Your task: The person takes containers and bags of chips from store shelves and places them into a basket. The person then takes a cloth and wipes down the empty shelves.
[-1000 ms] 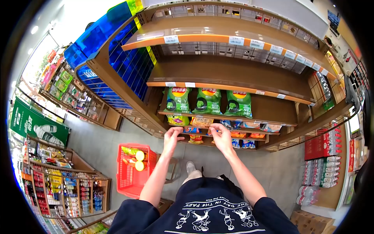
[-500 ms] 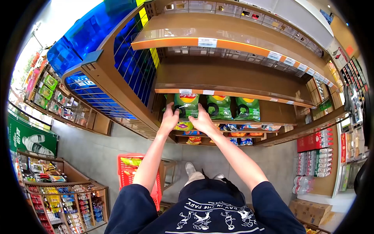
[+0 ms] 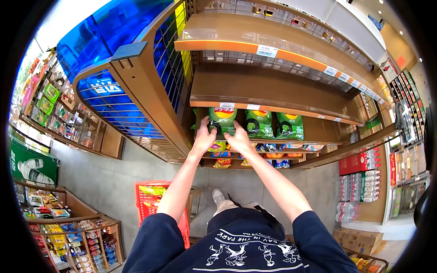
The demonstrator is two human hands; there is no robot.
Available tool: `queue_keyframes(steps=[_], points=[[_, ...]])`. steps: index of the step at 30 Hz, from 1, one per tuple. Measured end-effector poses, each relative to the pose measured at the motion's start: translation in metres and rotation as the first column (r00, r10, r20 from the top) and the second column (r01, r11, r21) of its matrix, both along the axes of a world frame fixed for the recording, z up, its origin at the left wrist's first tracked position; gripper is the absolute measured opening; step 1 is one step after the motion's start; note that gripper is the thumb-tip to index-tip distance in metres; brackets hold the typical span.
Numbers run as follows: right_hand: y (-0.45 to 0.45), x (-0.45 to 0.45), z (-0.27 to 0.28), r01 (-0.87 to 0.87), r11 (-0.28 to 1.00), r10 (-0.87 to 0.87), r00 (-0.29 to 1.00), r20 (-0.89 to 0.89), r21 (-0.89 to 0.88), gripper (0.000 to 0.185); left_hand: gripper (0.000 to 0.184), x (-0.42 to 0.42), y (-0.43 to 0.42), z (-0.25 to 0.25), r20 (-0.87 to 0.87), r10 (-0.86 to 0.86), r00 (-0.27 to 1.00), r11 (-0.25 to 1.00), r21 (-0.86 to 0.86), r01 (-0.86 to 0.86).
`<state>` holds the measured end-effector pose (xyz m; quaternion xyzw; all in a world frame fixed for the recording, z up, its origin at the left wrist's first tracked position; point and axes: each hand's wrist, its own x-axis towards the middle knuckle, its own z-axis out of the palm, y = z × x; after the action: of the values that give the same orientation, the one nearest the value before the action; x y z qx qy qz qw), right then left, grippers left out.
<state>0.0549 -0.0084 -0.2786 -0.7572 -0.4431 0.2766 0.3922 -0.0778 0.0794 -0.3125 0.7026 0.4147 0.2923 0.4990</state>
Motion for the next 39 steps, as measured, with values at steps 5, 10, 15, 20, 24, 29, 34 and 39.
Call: queue_keyframes(steps=[5,10,15,20,24,29,34,39], points=[[0.001,0.002,-0.001,0.026,0.998,-0.027,0.999,0.022,0.051,0.066,0.057,-0.008,-0.004,0.012,0.081,0.022,0.996,0.997,0.071,-0.028],[-0.018,-0.005,0.010,0.088,0.982,-0.076,0.994,-0.077,0.167,0.051,0.050,-0.022,-0.021,0.031,0.224,0.009,0.975,0.994,0.104,-0.034],[-0.044,-0.010,0.002,0.159,0.964,-0.142,0.986,-0.091,0.214,0.035,0.045,-0.037,-0.051,0.025,0.242,0.002,0.970,0.998,0.067,-0.019],[-0.065,-0.010,-0.006,0.189,0.965,-0.155,0.970,-0.189,0.179,0.026,0.044,-0.049,-0.083,0.032,0.250,0.039,0.967,0.999,-0.008,-0.038],[-0.079,-0.012,-0.002,0.129,0.976,-0.092,0.974,-0.205,0.176,0.019,0.044,-0.055,-0.095,0.016,0.371,0.112,0.922,0.986,-0.156,-0.057],[-0.092,-0.014,0.000,0.052,0.985,-0.030,0.990,-0.137,0.163,0.019,0.053,-0.059,-0.111,0.009,0.289,0.153,0.945,0.980,-0.169,-0.107],[-0.104,-0.008,0.006,-0.051,0.986,0.072,0.988,-0.133,0.156,0.018,0.077,-0.062,-0.122,0.003,0.262,0.169,0.950,0.908,-0.417,-0.047],[-0.120,0.016,0.002,-0.169,0.979,0.193,0.949,-0.249,0.114,0.017,0.082,-0.051,-0.145,0.003,0.265,0.185,0.946,0.873,-0.487,-0.034]])
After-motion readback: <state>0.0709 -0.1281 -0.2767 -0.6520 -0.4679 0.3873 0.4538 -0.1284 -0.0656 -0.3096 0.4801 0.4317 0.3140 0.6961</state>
